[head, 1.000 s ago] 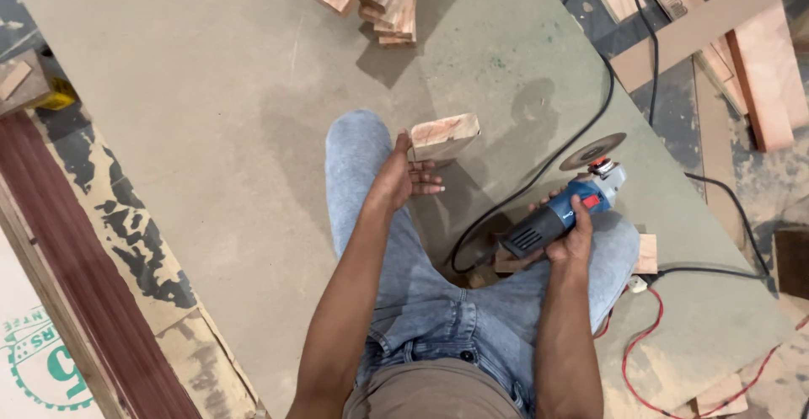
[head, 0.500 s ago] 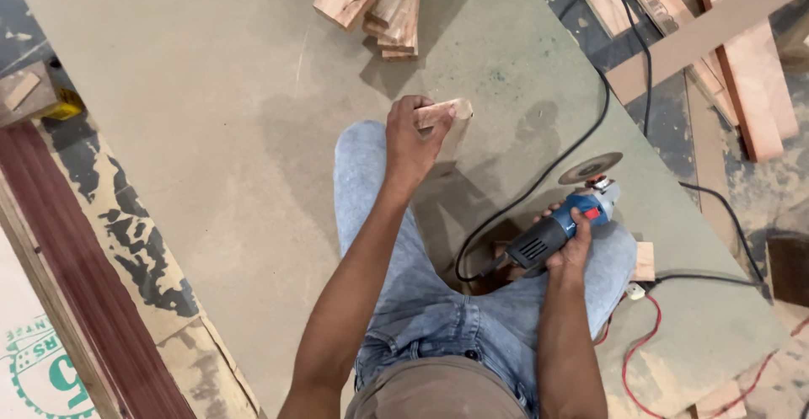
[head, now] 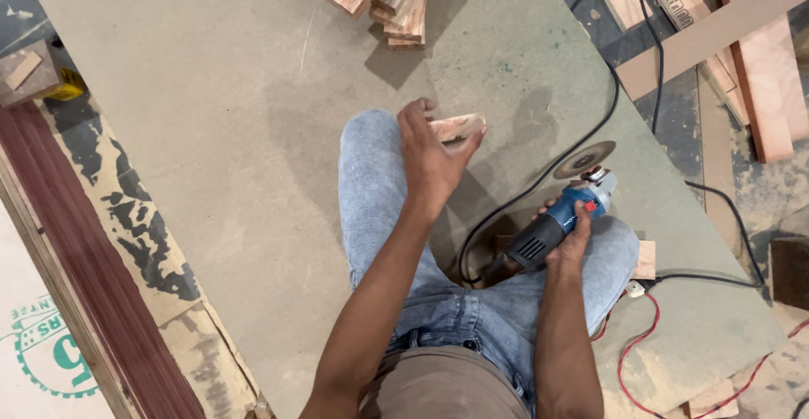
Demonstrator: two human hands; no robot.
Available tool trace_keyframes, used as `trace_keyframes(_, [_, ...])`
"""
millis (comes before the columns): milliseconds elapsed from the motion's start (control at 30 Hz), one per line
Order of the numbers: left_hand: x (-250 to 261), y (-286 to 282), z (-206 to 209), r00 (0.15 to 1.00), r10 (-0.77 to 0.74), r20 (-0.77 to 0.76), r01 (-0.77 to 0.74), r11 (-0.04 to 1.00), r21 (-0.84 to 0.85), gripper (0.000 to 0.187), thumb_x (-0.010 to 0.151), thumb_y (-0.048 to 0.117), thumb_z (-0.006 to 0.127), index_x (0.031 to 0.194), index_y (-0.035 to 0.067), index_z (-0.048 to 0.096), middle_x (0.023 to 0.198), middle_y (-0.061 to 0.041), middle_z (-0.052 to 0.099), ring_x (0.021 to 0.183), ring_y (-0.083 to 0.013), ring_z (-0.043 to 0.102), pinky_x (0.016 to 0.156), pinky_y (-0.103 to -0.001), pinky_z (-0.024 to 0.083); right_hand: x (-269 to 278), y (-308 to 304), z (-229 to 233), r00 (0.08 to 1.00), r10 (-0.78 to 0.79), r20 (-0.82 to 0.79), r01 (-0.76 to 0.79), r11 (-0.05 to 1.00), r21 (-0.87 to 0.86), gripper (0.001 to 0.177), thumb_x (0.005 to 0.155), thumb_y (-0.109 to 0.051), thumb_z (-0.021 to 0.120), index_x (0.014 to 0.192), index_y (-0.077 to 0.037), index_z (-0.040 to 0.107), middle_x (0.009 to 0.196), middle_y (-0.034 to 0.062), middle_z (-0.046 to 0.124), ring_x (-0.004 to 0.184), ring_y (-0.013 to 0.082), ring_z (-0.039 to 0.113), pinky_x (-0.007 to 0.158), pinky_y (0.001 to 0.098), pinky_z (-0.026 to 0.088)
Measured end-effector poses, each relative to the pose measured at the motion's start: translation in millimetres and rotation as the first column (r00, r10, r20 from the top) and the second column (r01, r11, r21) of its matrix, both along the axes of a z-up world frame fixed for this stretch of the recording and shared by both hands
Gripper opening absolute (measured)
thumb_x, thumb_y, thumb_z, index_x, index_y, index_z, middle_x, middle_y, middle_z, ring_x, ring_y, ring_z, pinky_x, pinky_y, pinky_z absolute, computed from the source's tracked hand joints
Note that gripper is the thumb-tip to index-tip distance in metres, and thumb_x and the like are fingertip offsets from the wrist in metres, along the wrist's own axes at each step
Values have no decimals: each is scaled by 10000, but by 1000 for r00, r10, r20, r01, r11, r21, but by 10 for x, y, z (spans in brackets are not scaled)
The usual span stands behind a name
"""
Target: The person sits on the floor and uses an electric sander to smooth the surfaces of small wooden blocks. They hold the blocks in their left hand and operate the sander with their right hand, working on multiple pieces sequentially.
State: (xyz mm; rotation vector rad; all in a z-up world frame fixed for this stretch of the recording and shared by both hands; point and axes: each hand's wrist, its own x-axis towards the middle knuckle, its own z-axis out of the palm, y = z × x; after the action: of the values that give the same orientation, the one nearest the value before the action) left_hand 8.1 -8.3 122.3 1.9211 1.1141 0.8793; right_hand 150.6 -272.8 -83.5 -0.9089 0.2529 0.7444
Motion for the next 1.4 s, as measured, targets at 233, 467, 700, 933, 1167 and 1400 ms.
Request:
trace_keyframes(233, [-283, 138, -484, 904, -221, 366, 308, 930, -200, 1014, 716, 180, 914, 1498, 66, 280, 1247, -121, 590, 1146, -214, 617, 989, -340, 531, -36, 172, 407, 999, 35, 40, -37, 998, 42, 673, 875, -623, 629, 1274, -84, 571, 915, 151, 675, 772, 294, 694, 701, 440, 602])
trace_keyframes(467, [-428, 462, -989, 909, -378, 174, 416, 813, -408, 457, 840, 143, 855, 1233, 65, 636, 1096, -68, 749, 1024, -158, 686, 910, -323, 545, 1, 403, 930, 987, 97, 129, -96, 995, -9, 714, 909, -651, 632, 1245, -25, 565, 946, 164, 674, 782, 313, 694, 705, 446, 597])
trace_keyframes(700, [-433, 505, -936, 906, -406, 121, 418, 805, -421, 460, 840, 168, 844, 1232, 61, 629, 1058, -99, 752, 961, -174, 696, 861, -335, 557, 44, 643, 1403, 962, 138, 235, -115, 988, -107, 693, 927, -668, 605, 1197, -31, 557, 920, 154, 661, 771, 295, 690, 695, 436, 591])
trace_keyframes(933, [-479, 571, -791, 894, -445, 60, 439, 838, -323, 468, 843, 209, 860, 1222, 49, 637, 1039, -135, 743, 935, -210, 690, 848, -365, 551, 17, 910, 1660, 902, 207, 380, -130, 967, -218, 710, 948, -695, 590, 1147, -14, 574, 888, 146, 645, 747, 290, 677, 684, 433, 592])
trace_keyframes(1167, [-499, 578, -801, 888, -442, 125, 454, 800, -392, 444, 834, 197, 851, 1200, 68, 635, 992, -117, 740, 886, -225, 680, 818, -359, 554, -55, 1054, 1771, 945, 153, 290, -117, 984, -138, 744, 918, -756, 547, 1087, -32, 579, 855, 118, 651, 732, 264, 689, 657, 403, 593])
trace_keyframes(1400, [-527, 587, -735, 879, -466, 104, 470, 805, -362, 435, 836, 213, 842, 1190, 82, 626, 1038, -106, 727, 923, -217, 682, 824, -377, 547, -16, 1025, 1810, 959, 96, 268, -67, 991, -115, 785, 897, -795, 563, 1077, -32, 600, 865, 128, 651, 723, 269, 680, 673, 411, 592])
